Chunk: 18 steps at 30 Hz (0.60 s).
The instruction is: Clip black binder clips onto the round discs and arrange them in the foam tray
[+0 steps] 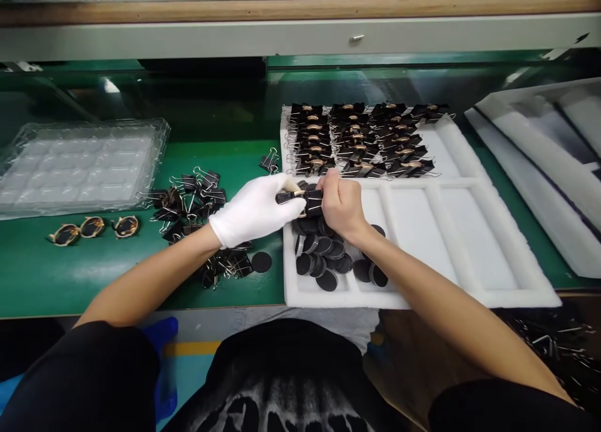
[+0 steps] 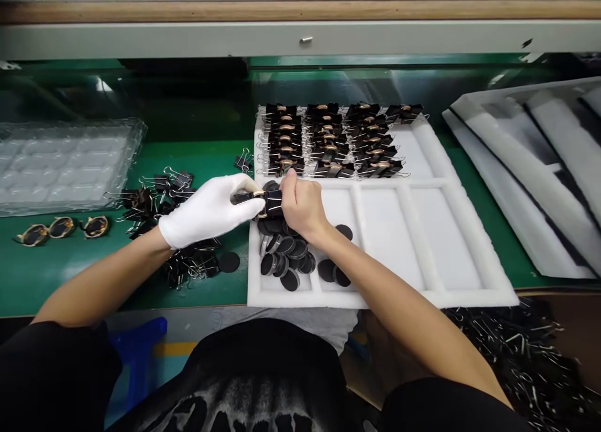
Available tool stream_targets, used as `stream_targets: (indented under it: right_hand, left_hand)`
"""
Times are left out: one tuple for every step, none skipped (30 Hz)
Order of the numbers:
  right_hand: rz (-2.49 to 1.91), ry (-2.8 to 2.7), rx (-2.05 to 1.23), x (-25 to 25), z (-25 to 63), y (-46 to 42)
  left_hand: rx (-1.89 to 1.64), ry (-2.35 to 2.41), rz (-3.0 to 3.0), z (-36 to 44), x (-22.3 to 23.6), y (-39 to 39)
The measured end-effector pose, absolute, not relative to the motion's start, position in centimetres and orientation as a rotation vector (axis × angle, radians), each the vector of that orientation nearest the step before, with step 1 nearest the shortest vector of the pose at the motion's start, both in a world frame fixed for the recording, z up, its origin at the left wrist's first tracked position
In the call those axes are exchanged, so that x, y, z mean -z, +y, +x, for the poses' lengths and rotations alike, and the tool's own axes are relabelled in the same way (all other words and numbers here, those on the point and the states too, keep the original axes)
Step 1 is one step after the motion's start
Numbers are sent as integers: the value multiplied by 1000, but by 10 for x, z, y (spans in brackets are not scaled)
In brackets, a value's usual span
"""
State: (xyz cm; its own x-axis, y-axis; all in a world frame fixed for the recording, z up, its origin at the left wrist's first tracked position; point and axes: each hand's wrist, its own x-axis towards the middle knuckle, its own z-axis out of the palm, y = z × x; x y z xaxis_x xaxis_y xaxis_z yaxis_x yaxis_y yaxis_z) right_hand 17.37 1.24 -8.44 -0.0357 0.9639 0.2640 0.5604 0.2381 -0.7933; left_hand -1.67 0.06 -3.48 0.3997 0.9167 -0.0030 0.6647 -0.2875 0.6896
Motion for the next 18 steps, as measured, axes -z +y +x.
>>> stream_targets:
  right_hand:
    - [-1452,-1730,-649,82,176,14]
    - [-1467,-1751,-694,80,178,16]
    - [-1462,-1761,-762,77,181,17]
    - [-1439,-1751,-838,74,184,18]
    - [-1410,-1719,-904,72,186,19]
    - [-1387,-1673,-948,70,188,20]
    - [-1378,-1623,-963,69,188,21]
    - [-1388,-1576,-955,68,188,22]
    - [-1412,-1537,-938,68,187,23]
    - [-1440,-1503,-921,68,186,24]
    - [-1462,-1474,-908,69,184,26]
    - [-1476,-1447,-899,69,182,28]
    - [-1481,-1419,-889,71,181,30]
    - [-1478,-1396,-875,72,179,33]
    - [-1469,-1381,-855,74,178,36]
    - [-1459,-1373,-830,76,177,39]
    - [-1450,-1373,-803,78,176,41]
    - [-1445,-1386,-778,80,176,44]
  left_hand:
    - [-537,1344,2058,-17,35,1]
    - [-549,1348,2065,-18,36,0]
    - [-564,1358,2069,-19,36,-1]
    - [-575,1372,2070,-19,35,-2]
    - [-581,1390,2071,-19,35,-3]
    - [-584,1412,2076,-19,35,-5]
    - [-586,1437,2085,-17,35,-6]
    - [-591,1463,2100,-16,35,-8]
    - [-600,1488,2120,-13,35,-10]
    - [-613,1514,2144,-11,36,-11]
    - [-626,1537,2170,-8,37,-13]
    - [-639,1555,2196,-6,38,-15]
    - [-651,1569,2217,-3,38,-17]
    - [-661,1578,2232,-2,39,-19]
    - [-666,1584,2240,-1,39,-20]
    - [-662,1585,2239,0,38,-21]
    - [-647,1584,2231,0,38,-21]
    - [-627,1584,2218,-1,37,-20]
